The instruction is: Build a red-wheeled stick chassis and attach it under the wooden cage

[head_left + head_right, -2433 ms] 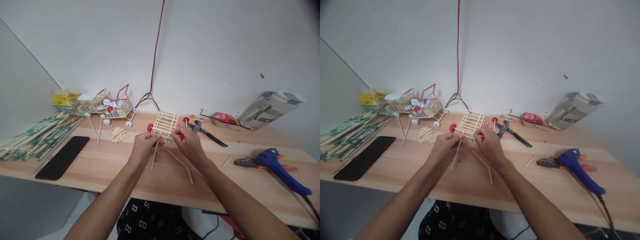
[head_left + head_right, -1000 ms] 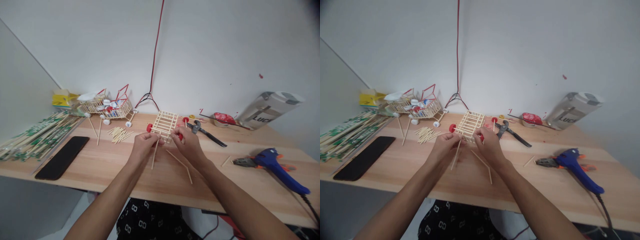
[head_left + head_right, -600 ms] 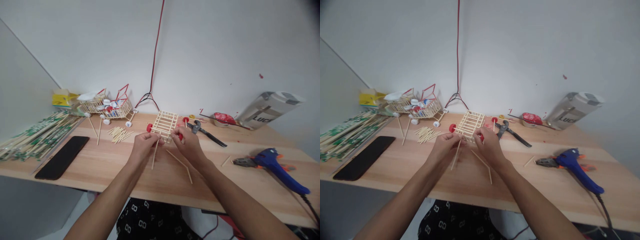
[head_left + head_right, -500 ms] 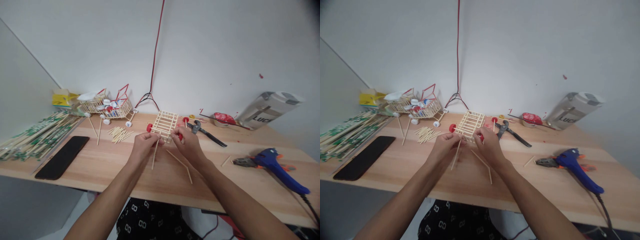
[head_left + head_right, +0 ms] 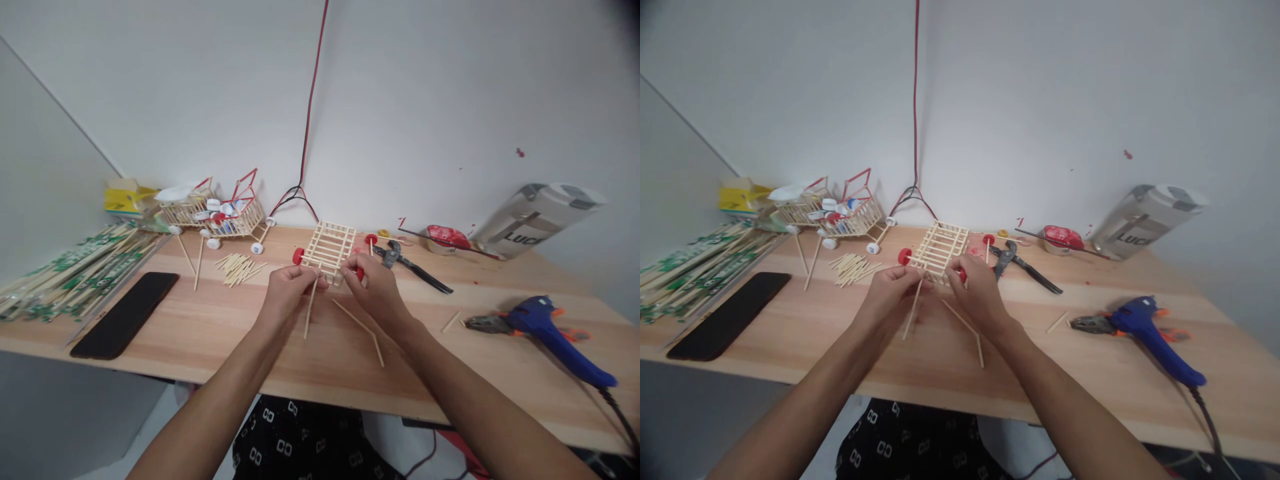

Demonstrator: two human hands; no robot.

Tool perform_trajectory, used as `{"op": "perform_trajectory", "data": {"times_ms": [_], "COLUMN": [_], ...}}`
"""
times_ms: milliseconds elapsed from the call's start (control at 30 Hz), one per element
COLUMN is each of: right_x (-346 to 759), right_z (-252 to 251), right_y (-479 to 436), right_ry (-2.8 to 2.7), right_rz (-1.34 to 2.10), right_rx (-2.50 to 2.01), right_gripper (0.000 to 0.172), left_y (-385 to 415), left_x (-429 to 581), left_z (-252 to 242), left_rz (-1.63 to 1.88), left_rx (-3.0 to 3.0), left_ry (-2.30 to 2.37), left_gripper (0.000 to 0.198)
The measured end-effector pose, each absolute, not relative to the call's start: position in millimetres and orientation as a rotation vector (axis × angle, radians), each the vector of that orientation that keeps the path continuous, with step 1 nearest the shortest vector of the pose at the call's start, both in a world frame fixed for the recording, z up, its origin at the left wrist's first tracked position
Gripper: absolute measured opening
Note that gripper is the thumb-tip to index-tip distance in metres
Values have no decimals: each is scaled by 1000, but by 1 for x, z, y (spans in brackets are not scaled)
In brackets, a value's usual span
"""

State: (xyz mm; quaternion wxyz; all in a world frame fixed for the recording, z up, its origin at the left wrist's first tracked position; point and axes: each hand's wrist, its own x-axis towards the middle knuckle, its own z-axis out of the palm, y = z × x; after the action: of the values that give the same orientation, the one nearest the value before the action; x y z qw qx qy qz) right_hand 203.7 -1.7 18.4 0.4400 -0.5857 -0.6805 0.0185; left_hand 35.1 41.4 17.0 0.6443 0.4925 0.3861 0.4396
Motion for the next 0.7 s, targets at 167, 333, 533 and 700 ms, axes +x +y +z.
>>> {"op": "perform_trajectory", "data": {"times_ms": [167,333,533,700], "right_x": [204,204,205,204], "right_z": [16,16,15,15], "right_y": [-1,-1,-1,0], "right_ry": [-1684,-1687,-1688,-1686], "right_rz": [43,43,40,38], "right_rx": [-1442,-1444,-1439,-1433], "right_gripper": [10,10,10,10], "left_y": [41,42,42,41], "left_x": [35,35,35,35], "left_z": [17,15,14,15], "left_rz": [1002,994,1011,1010], "left_rx": [1123,1144,1130,1132], "left_ry": [893,890,875,877], "left_gripper": [18,18,18,18]}}
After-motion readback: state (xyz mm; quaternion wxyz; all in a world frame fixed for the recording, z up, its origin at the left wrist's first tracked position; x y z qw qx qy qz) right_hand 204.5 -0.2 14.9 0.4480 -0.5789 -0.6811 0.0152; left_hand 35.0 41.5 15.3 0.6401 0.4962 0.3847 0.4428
